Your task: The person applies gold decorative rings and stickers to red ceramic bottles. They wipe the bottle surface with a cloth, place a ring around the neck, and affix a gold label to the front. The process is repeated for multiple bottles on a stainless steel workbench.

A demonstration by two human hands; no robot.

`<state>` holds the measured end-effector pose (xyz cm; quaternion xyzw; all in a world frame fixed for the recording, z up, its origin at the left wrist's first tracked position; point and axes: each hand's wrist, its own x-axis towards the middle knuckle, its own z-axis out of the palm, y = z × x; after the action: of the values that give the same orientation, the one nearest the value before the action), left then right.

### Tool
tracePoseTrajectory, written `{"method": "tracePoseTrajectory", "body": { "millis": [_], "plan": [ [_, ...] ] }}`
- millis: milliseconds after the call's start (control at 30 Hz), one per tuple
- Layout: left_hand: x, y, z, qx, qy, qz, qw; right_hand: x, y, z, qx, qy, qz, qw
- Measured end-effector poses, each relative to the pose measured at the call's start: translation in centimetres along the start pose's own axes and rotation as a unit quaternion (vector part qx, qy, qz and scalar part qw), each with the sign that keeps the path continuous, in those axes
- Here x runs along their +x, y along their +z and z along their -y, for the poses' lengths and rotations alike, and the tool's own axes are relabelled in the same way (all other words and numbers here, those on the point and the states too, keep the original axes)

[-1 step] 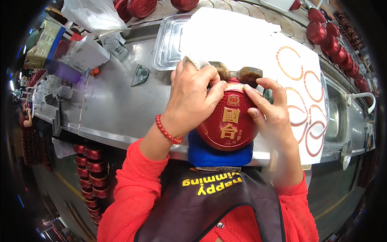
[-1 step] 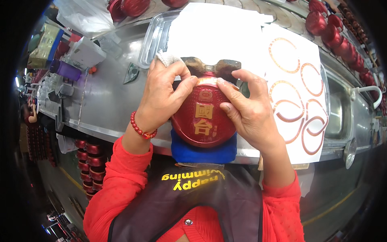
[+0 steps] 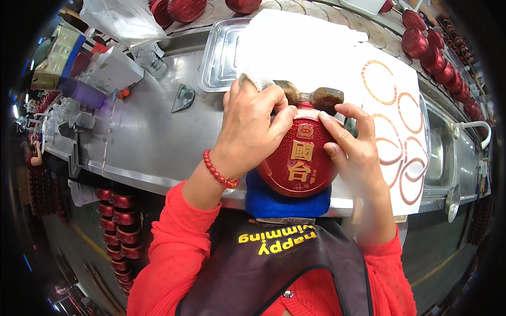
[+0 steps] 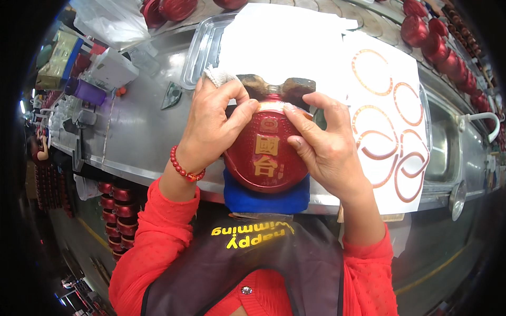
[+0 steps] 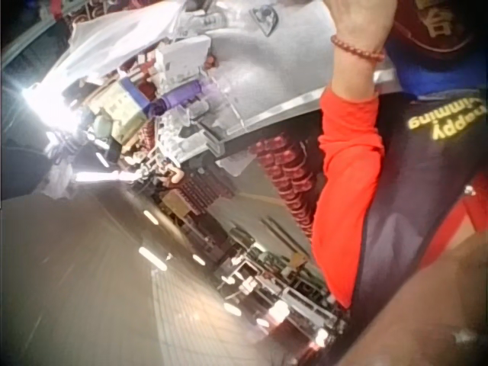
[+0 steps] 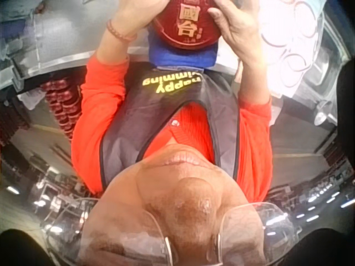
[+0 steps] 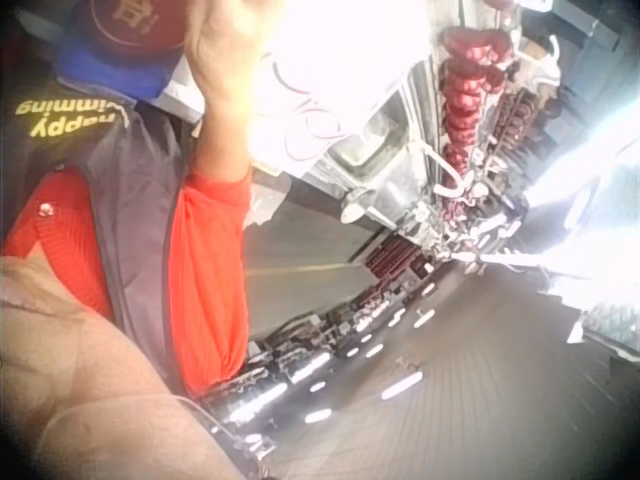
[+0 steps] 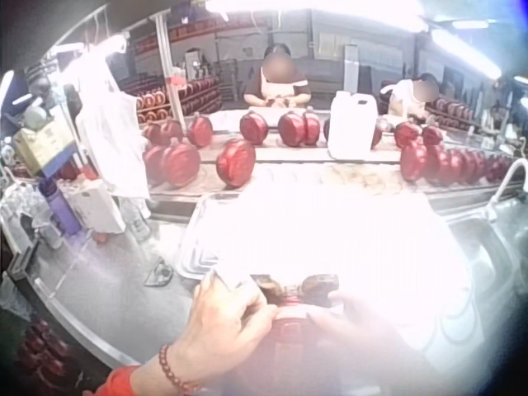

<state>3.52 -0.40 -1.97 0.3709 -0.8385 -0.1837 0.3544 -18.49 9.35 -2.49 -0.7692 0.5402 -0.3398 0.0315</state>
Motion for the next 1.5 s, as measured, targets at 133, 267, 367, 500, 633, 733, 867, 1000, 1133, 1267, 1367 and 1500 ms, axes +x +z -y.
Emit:
{"method": "tracePoseTrajectory", "body": {
  "millis": [133,267,367,500,633,733,867,1000,1133,1267,1367,1500],
  "plan": [
    [0.00,-0.07,0.02,0.010,0.003,0.003,1.000,-0.48,0.10,0.18,0.005,-0.015,0.001,1.000],
    [-0.02,0.01,-0.04,0.018,0.004,0.002,1.000,-0.28,0.15,0.36,0.014,0.000,0.000,1.000],
    [-0.03,0.03,-0.08,0.023,0.007,-0.001,1.000,-0.05,0.24,0.41,0.010,-0.013,-0.002,1.000],
    [0.01,-0.02,-0.07,0.019,0.011,-0.002,1.000,0.01,0.38,0.51,0.007,-0.004,0.000,1.000],
    [0.00,0.01,-0.07,0.018,0.010,-0.001,1.000,0.05,0.47,0.47,0.001,-0.008,-0.003,1.000],
    [0.01,0.05,-0.06,0.020,0.010,-0.001,1.000,0.10,0.52,0.41,0.001,-0.016,-0.006,1.000],
    [0.04,0.11,-0.03,0.022,0.014,-0.005,1.000,0.03,0.58,0.47,0.001,-0.005,-0.003,1.000],
    [0.07,0.16,-0.04,0.022,0.017,-0.008,1.000,0.13,0.66,0.27,0.000,-0.025,-0.012,1.000],
    [0.01,0.11,-0.07,0.021,0.013,-0.005,1.000,0.17,0.68,0.16,0.000,-0.029,-0.012,0.999],
    [0.02,0.11,-0.06,0.023,0.012,-0.001,1.000,0.20,0.71,0.17,0.000,-0.030,-0.014,0.999],
    [0.01,0.11,-0.07,0.024,0.017,-0.006,1.000,0.24,0.69,0.19,0.002,-0.030,-0.013,0.999],
    [0.04,0.07,-0.09,0.018,0.015,-0.005,1.000,0.28,0.61,0.22,0.002,-0.029,-0.009,1.000]
  ]
}}
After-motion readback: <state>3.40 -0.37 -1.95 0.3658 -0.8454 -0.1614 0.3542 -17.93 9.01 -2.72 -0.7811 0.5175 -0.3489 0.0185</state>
